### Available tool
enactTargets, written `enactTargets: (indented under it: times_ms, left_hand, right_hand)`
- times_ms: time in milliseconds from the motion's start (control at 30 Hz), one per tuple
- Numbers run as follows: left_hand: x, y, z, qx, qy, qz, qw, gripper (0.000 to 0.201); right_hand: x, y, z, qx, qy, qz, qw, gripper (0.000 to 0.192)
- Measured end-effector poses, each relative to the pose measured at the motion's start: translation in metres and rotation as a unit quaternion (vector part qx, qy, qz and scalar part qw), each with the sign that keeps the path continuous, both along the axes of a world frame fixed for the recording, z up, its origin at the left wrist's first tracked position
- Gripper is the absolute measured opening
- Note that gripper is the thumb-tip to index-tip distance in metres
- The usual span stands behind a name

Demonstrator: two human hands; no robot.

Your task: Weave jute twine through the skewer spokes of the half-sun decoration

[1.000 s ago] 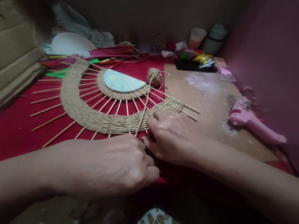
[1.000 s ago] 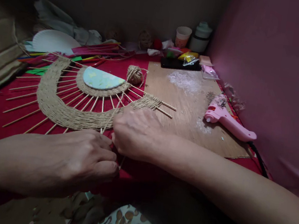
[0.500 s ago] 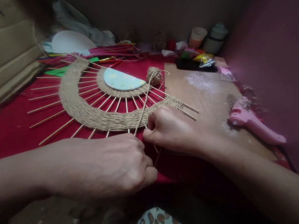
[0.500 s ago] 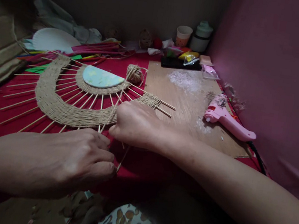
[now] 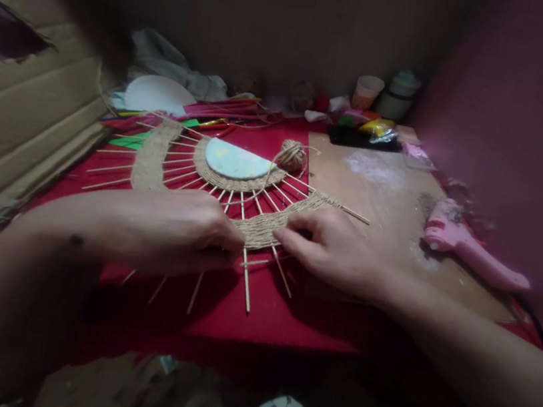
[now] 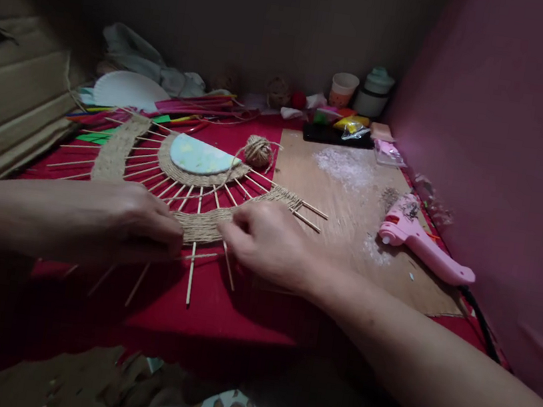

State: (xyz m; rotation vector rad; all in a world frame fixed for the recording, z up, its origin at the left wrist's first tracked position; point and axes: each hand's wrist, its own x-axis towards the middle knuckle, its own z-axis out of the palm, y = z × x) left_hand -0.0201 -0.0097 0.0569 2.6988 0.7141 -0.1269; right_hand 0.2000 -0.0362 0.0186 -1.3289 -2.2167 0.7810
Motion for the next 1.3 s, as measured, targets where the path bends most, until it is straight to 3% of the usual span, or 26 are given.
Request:
enactTargets:
  times_ms: [33, 67, 200, 300, 367, 600, 700, 867, 1067, 1167, 1300]
  left_hand:
    - [-0.002, 0.004, -0.002, -0.044, 0.036, -0.027, 0.998, 0.022]
    - [-0.004, 0.008, -0.004, -0.041, 0.053, -0.015, 0.998, 0.023]
    - [-0.013, 0.019, -0.009, -0.060, 0.072, -0.003, 0.996, 0.024]
    - [-0.018, 0.019, -0.012, -0.076, 0.055, -0.005, 0.996, 0.022]
    - [-0.020, 0.018, -0.013, -0.083, 0.051, 0.002, 0.995, 0.022]
    - [-0.022, 0.016, -0.012, -0.137, 0.034, 0.018, 0.990, 0.021]
    - [-0.021, 0.014, -0.011, -0.130, 0.021, 0.018, 0.991, 0.017]
    - [-0.019, 0.012, -0.011, -0.113, 0.010, 0.002, 0.994, 0.016]
    - [-0.019, 0.014, -0.012, -0.109, 0.004, -0.010, 0.994, 0.015]
    - [-0.020, 0.015, -0.014, -0.111, 0.002, -0.013, 0.994, 0.015]
    - [-0.023, 0.017, -0.018, -0.104, -0.013, -0.017, 0.994, 0.015]
  right_hand:
    - [0.003, 0.001, -0.001, -0.027, 0.060, -0.027, 0.997, 0.030]
    - [0.005, 0.002, -0.003, -0.065, 0.123, -0.057, 0.989, 0.031]
    - [0.012, 0.011, -0.014, -0.223, 0.325, -0.125, 0.910, 0.033]
    - [0.013, 0.018, -0.020, -0.278, 0.378, -0.129, 0.874, 0.032]
    - [0.013, 0.019, -0.020, -0.282, 0.375, -0.125, 0.874, 0.032]
    - [0.011, 0.002, -0.007, -0.143, 0.206, -0.093, 0.964, 0.031]
    - [0.010, 0.000, -0.004, -0.083, 0.136, -0.064, 0.985, 0.026]
    - [0.004, 0.005, -0.001, -0.056, 0.131, -0.051, 0.988, 0.021]
    - [-0.017, 0.012, 0.017, -0.006, 0.141, 0.001, 0.990, 0.017]
    - [-0.013, 0.022, 0.020, 0.078, 0.166, -0.049, 0.982, 0.018]
    - [0.004, 0.038, 0.009, 0.164, 0.222, -0.119, 0.954, 0.019]
